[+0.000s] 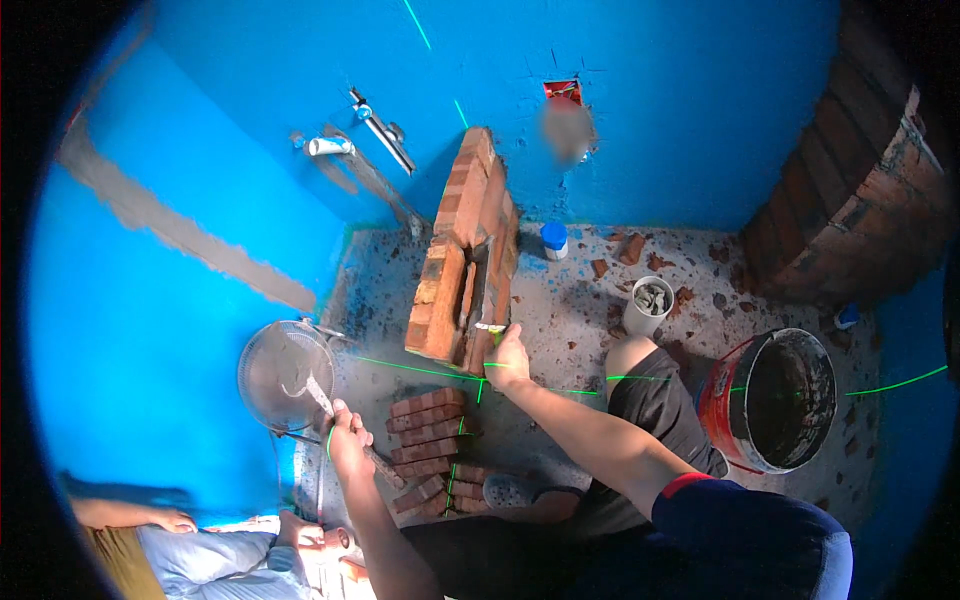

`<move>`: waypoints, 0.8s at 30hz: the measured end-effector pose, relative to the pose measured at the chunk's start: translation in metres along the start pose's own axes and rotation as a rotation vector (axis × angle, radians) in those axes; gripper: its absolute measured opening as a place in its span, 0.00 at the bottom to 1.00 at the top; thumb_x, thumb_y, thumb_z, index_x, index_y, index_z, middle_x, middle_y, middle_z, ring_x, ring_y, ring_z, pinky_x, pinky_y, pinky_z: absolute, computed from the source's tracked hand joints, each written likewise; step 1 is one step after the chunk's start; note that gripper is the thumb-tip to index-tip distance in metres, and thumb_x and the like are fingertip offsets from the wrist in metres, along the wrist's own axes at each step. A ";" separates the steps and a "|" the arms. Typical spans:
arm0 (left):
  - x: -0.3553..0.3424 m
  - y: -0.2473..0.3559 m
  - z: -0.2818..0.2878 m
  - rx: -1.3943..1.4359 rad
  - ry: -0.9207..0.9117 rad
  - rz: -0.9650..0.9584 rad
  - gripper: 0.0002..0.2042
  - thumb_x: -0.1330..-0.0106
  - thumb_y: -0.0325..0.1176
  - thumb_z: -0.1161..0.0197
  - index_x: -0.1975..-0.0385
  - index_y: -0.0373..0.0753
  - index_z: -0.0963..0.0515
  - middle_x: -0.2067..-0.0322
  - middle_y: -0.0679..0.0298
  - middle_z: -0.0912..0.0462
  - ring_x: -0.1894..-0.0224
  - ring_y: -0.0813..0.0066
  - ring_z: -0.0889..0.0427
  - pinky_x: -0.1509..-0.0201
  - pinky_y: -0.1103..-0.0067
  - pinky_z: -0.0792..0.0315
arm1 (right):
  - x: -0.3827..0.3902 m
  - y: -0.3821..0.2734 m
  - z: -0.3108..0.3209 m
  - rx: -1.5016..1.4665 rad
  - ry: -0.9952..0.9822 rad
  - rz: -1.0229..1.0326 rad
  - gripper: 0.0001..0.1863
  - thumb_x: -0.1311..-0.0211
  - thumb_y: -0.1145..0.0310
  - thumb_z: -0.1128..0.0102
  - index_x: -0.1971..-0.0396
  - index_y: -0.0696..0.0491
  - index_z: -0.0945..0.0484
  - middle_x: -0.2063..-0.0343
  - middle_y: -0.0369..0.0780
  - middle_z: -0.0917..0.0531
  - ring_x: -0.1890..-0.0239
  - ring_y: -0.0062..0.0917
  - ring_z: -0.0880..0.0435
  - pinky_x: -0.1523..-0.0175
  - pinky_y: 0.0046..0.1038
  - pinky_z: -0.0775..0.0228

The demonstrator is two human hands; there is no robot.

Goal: The person applies mortar to bricks and places them onto a small wall structure, using a trowel to spread the mortar and align the bricks along a laser level guide.

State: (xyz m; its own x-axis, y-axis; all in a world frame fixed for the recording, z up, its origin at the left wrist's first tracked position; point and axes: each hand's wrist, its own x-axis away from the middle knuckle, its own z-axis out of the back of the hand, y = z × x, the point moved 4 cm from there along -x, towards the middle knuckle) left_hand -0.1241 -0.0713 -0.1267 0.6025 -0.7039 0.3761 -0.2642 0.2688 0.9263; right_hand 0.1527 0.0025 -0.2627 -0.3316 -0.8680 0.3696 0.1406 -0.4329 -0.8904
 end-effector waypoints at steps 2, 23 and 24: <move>-0.003 0.001 0.004 0.025 -0.040 -0.021 0.12 0.32 0.42 0.40 0.72 0.44 0.32 0.82 0.70 0.31 0.89 0.85 0.42 0.84 0.82 0.43 | 0.002 -0.005 -0.006 0.023 -0.015 -0.018 0.19 0.41 0.69 0.48 0.54 0.60 0.42 0.57 0.58 0.23 0.52 0.53 0.24 0.49 0.46 0.32; -0.004 0.000 0.002 -0.045 -0.185 -0.103 0.12 0.30 0.42 0.43 0.73 0.44 0.31 0.83 0.71 0.31 0.88 0.84 0.42 0.82 0.82 0.44 | 0.010 -0.018 0.010 0.335 -0.037 0.055 0.29 0.45 0.73 0.49 0.42 0.60 0.45 0.47 0.56 0.29 0.49 0.51 0.25 0.46 0.44 0.31; -0.007 -0.001 0.004 -0.018 -0.183 -0.072 0.12 0.30 0.42 0.44 0.73 0.43 0.31 0.83 0.71 0.31 0.88 0.84 0.42 0.82 0.82 0.44 | 0.010 -0.019 0.012 0.345 -0.051 0.086 0.29 0.45 0.73 0.50 0.42 0.60 0.44 0.47 0.56 0.29 0.49 0.51 0.25 0.46 0.44 0.31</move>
State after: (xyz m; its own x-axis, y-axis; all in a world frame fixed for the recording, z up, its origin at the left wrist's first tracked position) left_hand -0.1306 -0.0691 -0.1308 0.4718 -0.8293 0.2993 -0.2104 0.2237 0.9517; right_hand 0.1583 -0.0010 -0.2394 -0.2590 -0.9120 0.3180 0.4756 -0.4070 -0.7798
